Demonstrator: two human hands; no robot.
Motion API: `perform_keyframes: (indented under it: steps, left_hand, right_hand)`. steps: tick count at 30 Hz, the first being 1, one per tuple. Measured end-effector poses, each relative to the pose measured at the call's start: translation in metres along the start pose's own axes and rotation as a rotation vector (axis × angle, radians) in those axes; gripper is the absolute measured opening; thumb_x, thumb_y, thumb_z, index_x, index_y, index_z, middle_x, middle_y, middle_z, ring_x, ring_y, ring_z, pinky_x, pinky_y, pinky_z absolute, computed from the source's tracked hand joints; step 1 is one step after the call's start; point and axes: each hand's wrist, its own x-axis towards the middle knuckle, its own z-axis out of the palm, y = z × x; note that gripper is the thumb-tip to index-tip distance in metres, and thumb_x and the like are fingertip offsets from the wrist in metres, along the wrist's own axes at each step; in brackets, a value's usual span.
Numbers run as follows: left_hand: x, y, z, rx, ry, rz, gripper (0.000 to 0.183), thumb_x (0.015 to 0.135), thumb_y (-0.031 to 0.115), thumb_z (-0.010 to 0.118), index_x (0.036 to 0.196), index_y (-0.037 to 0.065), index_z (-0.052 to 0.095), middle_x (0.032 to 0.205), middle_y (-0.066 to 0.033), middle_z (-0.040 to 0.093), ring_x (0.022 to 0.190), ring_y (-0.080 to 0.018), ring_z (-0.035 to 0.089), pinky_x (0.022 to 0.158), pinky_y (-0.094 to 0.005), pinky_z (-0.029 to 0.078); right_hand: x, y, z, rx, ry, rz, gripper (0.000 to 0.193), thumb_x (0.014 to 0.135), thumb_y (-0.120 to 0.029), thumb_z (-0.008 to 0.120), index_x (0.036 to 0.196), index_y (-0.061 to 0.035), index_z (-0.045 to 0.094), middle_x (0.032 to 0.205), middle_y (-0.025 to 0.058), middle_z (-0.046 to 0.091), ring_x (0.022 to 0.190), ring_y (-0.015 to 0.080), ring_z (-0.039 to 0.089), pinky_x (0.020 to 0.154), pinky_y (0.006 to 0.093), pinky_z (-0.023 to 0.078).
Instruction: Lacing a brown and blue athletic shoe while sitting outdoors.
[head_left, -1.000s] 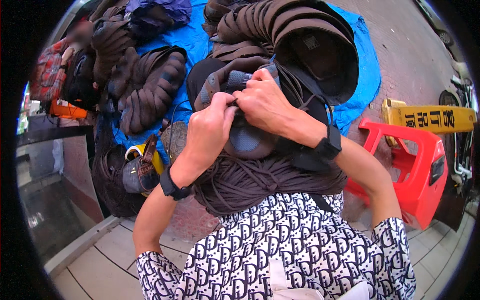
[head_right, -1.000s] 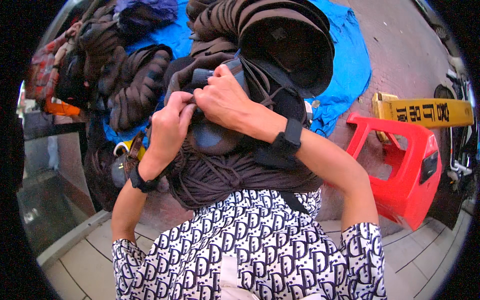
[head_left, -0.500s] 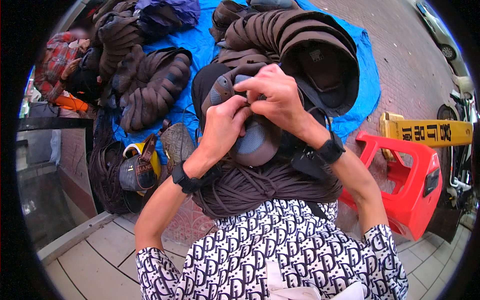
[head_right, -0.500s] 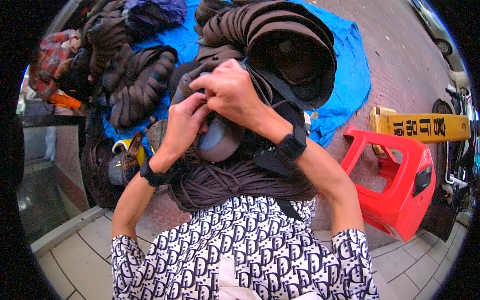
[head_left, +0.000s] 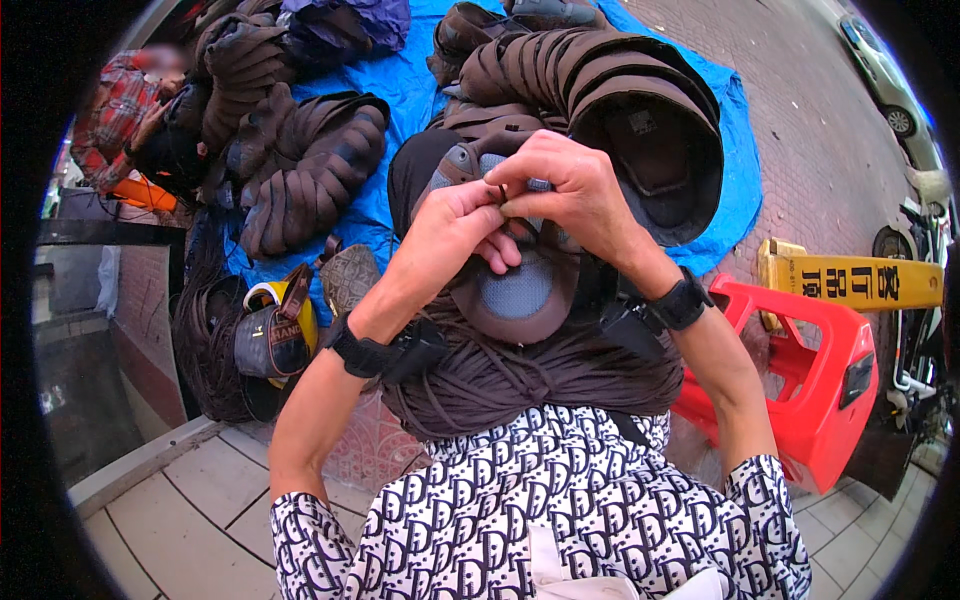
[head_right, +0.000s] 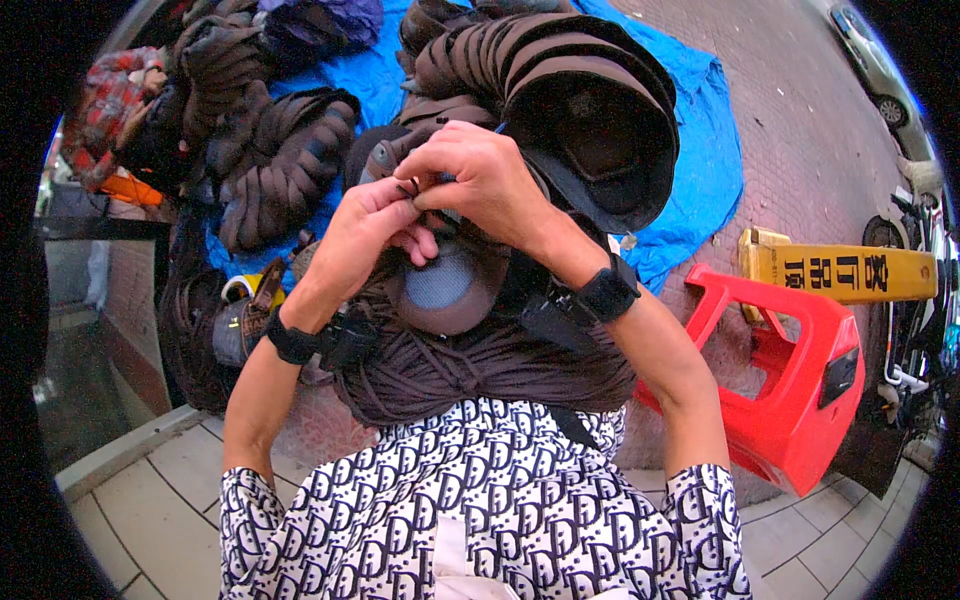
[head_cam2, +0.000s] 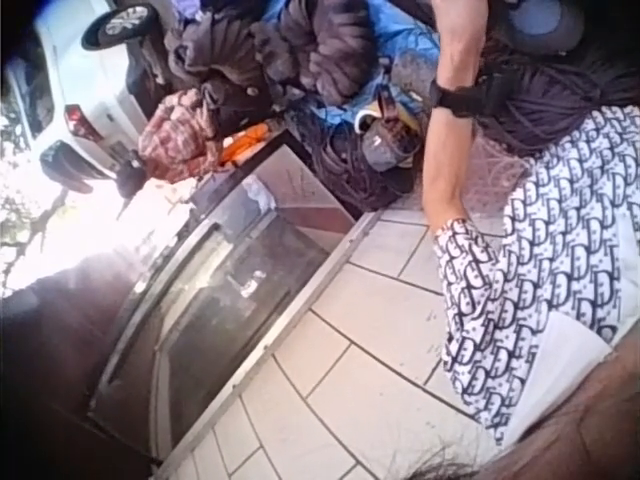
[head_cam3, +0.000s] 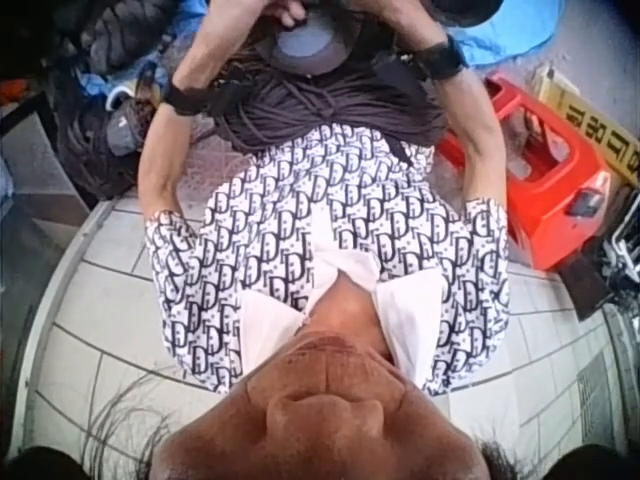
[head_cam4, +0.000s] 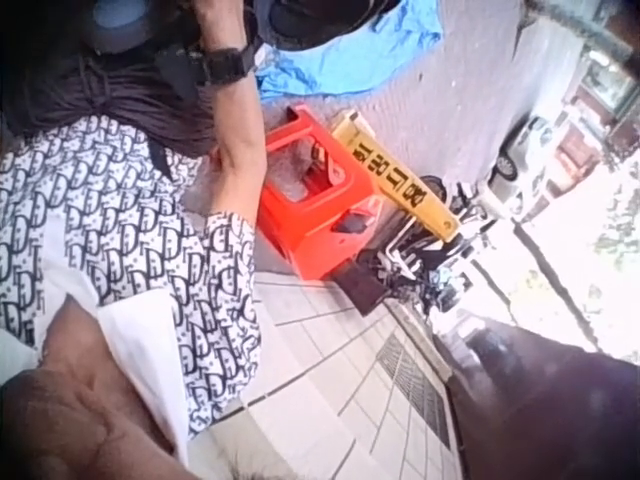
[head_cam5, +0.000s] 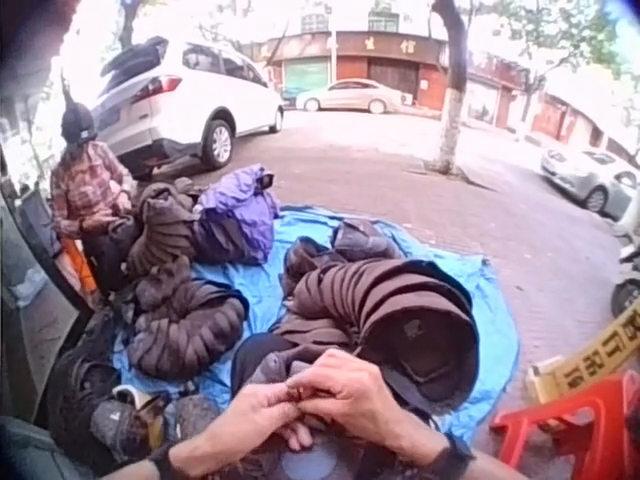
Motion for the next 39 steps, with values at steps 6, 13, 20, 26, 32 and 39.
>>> perform_keyframes:
  steps: [6, 13, 20, 26, 32, 39]
  left_hand:
    - [0.000, 0.006, 0.001, 0.045, -0.168, -0.030, 0.022, 0.089, 0.012, 0.042, 0.098, -0.005, 0.052, 0.079, -0.0103, 0.060, 0.069, -0.0147, 0.061, 0.062, -0.0239, 0.050]
    - [-0.004, 0.003, 0.007, -0.126, -0.090, -0.031, 0.026, 0.092, 0.017, 0.039, 0.100, -0.004, 0.052, 0.078, -0.0090, 0.059, 0.069, -0.0149, 0.061, 0.058, -0.0224, 0.049]
    - [-0.004, 0.009, 0.023, 0.186, 0.266, 0.169, 0.021, 0.091, 0.014, 0.043, 0.095, -0.001, 0.057, 0.069, -0.0044, 0.059, 0.052, -0.0075, 0.056, 0.043, -0.0181, 0.043]
    - [-0.008, 0.007, 0.022, 0.226, 0.309, 0.179, 0.020, 0.091, 0.014, 0.044, 0.094, -0.001, 0.056, 0.067, -0.0045, 0.059, 0.051, -0.0076, 0.056, 0.042, -0.0174, 0.042]
    - [-0.022, 0.001, 0.004, -0.134, 0.393, 0.263, 0.023, 0.092, 0.020, 0.044, 0.090, -0.002, 0.051, 0.080, -0.0113, 0.058, 0.056, -0.0130, 0.058, 0.045, -0.0207, 0.046]
    - [-0.051, -0.005, -0.162, -0.618, 0.464, 0.443, 0.023, 0.092, 0.014, 0.042, 0.104, -0.005, 0.047, 0.099, -0.0093, 0.054, 0.075, -0.0085, 0.051, 0.061, -0.0188, 0.045]
  right_hand:
    - [-0.004, 0.000, -0.001, -0.146, 0.007, -0.092, 0.017, 0.059, -0.008, 0.064, 0.076, -0.0075, 0.064, 0.068, 0.0039, 0.055, 0.068, 0.0214, 0.054, 0.062, 0.0309, 0.045]
    - [-0.010, 0.002, -0.004, -0.081, 0.052, -0.042, 0.010, 0.058, -0.008, 0.064, 0.068, -0.0055, 0.060, 0.068, 0.0053, 0.055, 0.067, 0.0215, 0.056, 0.060, 0.0305, 0.045]
    - [-0.015, -0.006, -0.012, 0.369, 0.174, 0.318, 0.009, 0.065, 0.002, 0.060, 0.075, 0.0023, 0.060, 0.078, 0.0074, 0.062, 0.068, 0.0117, 0.058, 0.060, 0.0218, 0.046]
    - [-0.008, 0.005, -0.005, 0.926, 0.083, 0.547, 0.005, 0.073, 0.004, 0.055, 0.078, 0.0023, 0.057, 0.079, 0.0158, 0.063, 0.052, 0.0150, 0.059, 0.037, 0.0183, 0.038]
    - [-0.018, 0.017, -0.013, 1.300, -0.075, 0.703, 0.003, 0.075, 0.000, 0.055, 0.078, 0.0007, 0.055, 0.070, 0.0149, 0.062, 0.048, 0.0146, 0.058, 0.035, 0.0195, 0.041]
    - [-0.072, 0.034, -0.117, 0.765, 0.262, 0.724, 0.006, 0.073, 0.001, 0.054, 0.073, -0.0039, 0.051, 0.060, 0.0080, 0.055, 0.038, 0.0086, 0.046, 0.032, 0.0180, 0.033]
